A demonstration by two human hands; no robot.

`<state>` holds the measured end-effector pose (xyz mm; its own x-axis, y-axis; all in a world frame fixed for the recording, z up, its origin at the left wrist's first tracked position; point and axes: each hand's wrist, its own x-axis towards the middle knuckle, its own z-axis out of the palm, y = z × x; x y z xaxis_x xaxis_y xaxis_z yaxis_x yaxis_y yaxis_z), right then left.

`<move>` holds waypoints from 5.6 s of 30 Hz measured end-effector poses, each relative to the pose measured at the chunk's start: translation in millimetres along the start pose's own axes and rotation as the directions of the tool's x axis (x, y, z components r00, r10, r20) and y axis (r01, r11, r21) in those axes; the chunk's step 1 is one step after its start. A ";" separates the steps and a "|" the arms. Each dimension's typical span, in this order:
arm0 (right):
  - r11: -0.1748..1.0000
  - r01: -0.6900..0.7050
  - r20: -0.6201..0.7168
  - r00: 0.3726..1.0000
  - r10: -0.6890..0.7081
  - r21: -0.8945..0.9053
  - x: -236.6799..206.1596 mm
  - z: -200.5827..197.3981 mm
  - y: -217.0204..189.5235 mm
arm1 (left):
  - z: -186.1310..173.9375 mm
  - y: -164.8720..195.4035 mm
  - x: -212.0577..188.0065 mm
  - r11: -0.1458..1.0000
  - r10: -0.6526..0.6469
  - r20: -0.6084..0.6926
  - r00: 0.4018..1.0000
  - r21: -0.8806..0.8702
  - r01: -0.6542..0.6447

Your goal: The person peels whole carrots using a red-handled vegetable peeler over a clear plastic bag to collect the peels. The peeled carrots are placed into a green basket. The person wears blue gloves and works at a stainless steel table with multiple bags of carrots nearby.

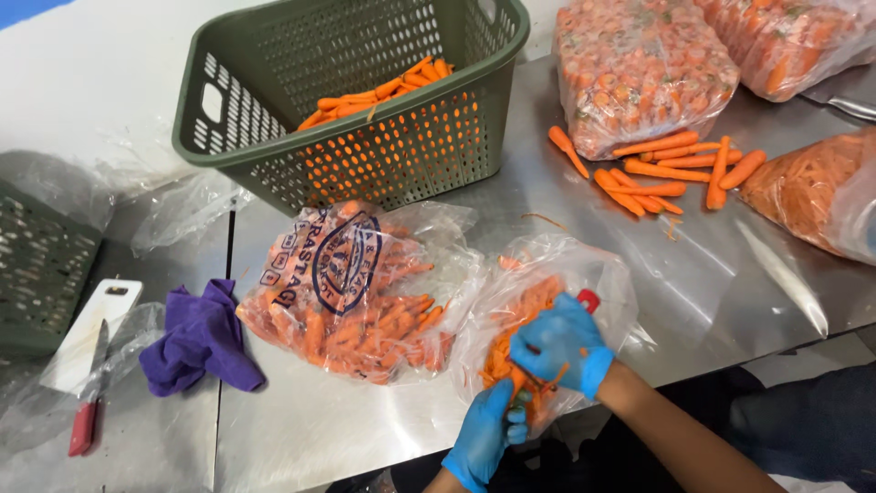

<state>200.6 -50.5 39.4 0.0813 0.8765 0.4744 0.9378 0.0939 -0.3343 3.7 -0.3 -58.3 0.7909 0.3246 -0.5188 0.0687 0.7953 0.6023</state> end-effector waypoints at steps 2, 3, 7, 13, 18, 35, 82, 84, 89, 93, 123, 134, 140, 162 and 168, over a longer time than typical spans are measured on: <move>0.991 0.103 -0.048 0.993 -0.107 -0.085 -0.6 14.1 3.3 | -0.7 1.5 2.0 0.994 0.024 -0.070 0.997 0.109 -0.017; 0.980 0.156 -0.035 0.986 -0.161 -0.121 -0.8 20.1 7.9 | -1.7 1.6 1.7 0.987 0.036 -0.108 0.994 0.161 -0.018; 0.977 0.161 -0.016 0.986 -0.165 -0.143 4.9 24.5 48.1 | -7.0 0.9 -4.6 0.884 0.240 -0.127 0.962 0.438 -0.163; 0.961 0.015 0.063 0.998 0.002 -0.275 13.3 18.2 72.8 | -5.8 11.8 -4.2 0.896 0.251 -0.115 0.961 0.405 -0.185; 0.968 0.249 -0.061 0.966 -0.251 -0.034 1.6 53.4 48.7 | 10.6 17.7 -2.2 0.809 0.319 -0.172 0.932 0.561 -0.173; 0.987 0.157 0.035 0.987 -0.157 -0.014 10.8 43.1 68.6 | 23.8 32.9 -26.7 0.542 0.484 -0.122 0.866 0.819 -0.188; 0.985 0.170 -0.045 0.984 -0.170 -0.001 16.1 18.6 22.4 | 15.6 16.3 -3.4 0.872 0.189 -0.147 0.971 0.480 -0.097; 0.974 0.225 0.010 0.974 -0.225 -0.023 16.4 24.1 26.8 | 17.4 17.6 -6.8 0.751 0.297 -0.110 0.949 0.640 -0.161; 0.996 -0.087 0.119 0.989 0.090 -0.030 22.6 22.3 70.6 | 21.7 28.0 -19.9 0.683 0.395 -0.122 0.910 0.702 -0.203; 0.997 0.073 -0.024 0.997 -0.073 -0.010 11.3 38.6 69.6 | 30.1 36.7 -21.9 0.673 0.418 -0.159 0.894 0.716 -0.188; 0.971 0.142 0.007 0.990 -0.143 -0.191 13.3 33.4 70.3 | 27.2 28.7 -17.3 0.071 0.763 0.177 0.622 0.933 -0.352; 0.939 0.270 -0.149 0.941 -0.304 -0.211 16.8 32.9 62.1 | 26.7 23.8 -9.5 -0.077 0.797 0.284 0.532 0.923 -0.377; 0.988 -0.128 -0.087 0.987 0.135 0.084 12.9 33.9 66.7 | 19.9 20.3 -11.0 -0.169 0.834 0.353 0.423 0.894 -0.414; 0.635 -0.655 0.298 0.754 0.586 0.410 5.4 24.7 68.1 | 19.0 13.0 -8.5 0.803 0.561 -0.273 0.782 0.410 -0.433; 0.573 -0.447 0.319 0.894 0.315 0.687 -2.4 35.4 47.8 | 37.3 9.3 3.3 0.863 0.422 -0.101 0.901 0.348 -0.365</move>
<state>233.3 -31.4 -6.5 0.2604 0.9637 0.0593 0.2688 -0.0133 -0.9631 29.6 -11.0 -31.8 0.6801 0.6799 -0.2743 -0.0179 0.3895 0.9209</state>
